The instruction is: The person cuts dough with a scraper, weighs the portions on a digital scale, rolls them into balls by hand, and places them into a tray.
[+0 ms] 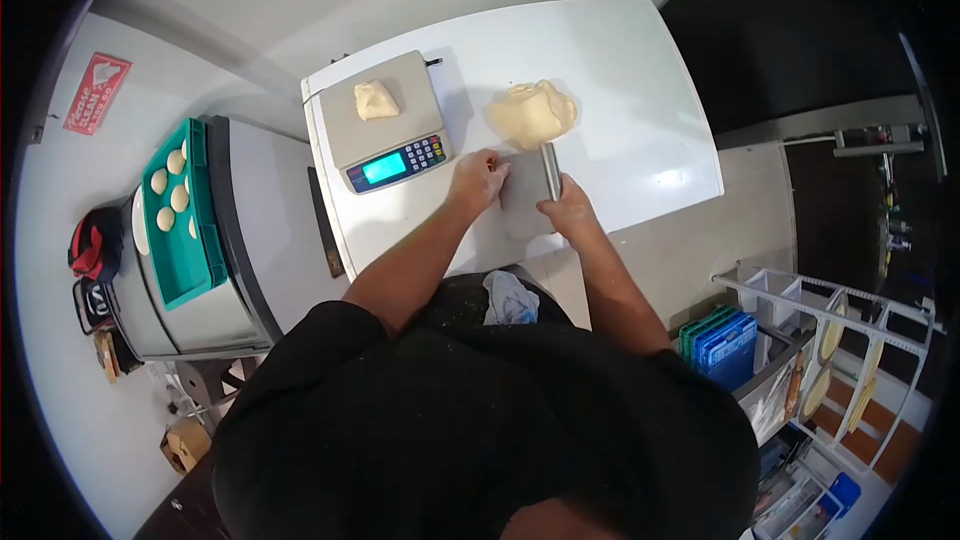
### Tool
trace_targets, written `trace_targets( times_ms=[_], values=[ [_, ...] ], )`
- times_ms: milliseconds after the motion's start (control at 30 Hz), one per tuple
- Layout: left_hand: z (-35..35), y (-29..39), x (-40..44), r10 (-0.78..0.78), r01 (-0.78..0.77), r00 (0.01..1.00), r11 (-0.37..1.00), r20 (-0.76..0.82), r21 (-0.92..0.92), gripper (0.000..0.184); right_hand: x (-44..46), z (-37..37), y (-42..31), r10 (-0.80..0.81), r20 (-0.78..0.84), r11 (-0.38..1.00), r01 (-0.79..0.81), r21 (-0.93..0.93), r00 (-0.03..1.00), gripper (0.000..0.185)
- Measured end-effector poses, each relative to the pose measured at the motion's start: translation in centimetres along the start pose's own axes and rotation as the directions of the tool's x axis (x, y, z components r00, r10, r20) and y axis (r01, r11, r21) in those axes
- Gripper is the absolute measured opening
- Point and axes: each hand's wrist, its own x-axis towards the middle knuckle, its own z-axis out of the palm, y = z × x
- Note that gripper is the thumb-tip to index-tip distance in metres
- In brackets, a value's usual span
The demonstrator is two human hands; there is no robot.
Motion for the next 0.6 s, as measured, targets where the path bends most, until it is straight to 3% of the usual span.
trace_targets(
  times_ms=[33,67,100,133,300,367,400,500,600],
  values=[
    [0.0,-0.3,-0.1,-0.012,0.012,1.0,1.0,-0.011,-0.004,0.02,-0.3,-0.2,-0.2,0.03,0.015,0.991,-0.032,0.13,0.999,0.041],
    [-0.1,-0.8,-0.4,-0.043,0.061,0.997,0.944,0.061,-0.324,0.022,-0.8,-0.2,-0.2,0.062,0.039,0.964,-0.07,0.257,0.997,0.041],
    [-0.4,-1.4,-0.8,-0.048,0.119,0.99,0.788,0.133,-0.604,0.025,-1.2,-0.3,-0.5,0.093,0.068,0.917,-0.112,0.383,0.993,0.041],
    [-0.8,-1.9,-0.9,-0.022,0.175,0.981,0.55,0.195,-0.816,0.028,-1.7,-0.9,-1.1,0.083,0.078,0.916,-0.106,0.386,0.994,0.041],
    [-4.7,-3.9,-0.3,0.012,-0.027,1.0,0.631,-0.025,-0.775,0.028,-1.0,-6.3,-1.6,0.153,-0.125,0.823,-0.056,0.565,0.98,0.036],
    [-7.1,-3.2,-0.8,-0.065,0.061,0.997,0.4,0.038,-0.915,0.029,-0.3,-8.2,-0.7,0.169,-0.176,0.623,0.033,0.781,0.97,0.036],
    [-8.5,-2.3,-1.2,-0.094,0.098,0.993,0.272,0.075,-0.957,0.03,-0.1,-8.5,-0.4,0.162,-0.173,0.624,0.035,0.781,0.971,0.036],
    [-13.3,1.7,-2.9,0.019,0.08,0.996,0.169,0.084,-0.982,0.034,0.2,-8.7,0.0,0.203,-0.181,0.717,-0.02,0.697,0.962,0.037],
    [-16.5,4.7,-4.3,0.109,0.06,0.991,0.107,0.071,-0.992,0.038,-0.4,-7.7,-1.5,0.157,-0.155,0.665,0.011,0.747,0.975,0.037]
  ],
)
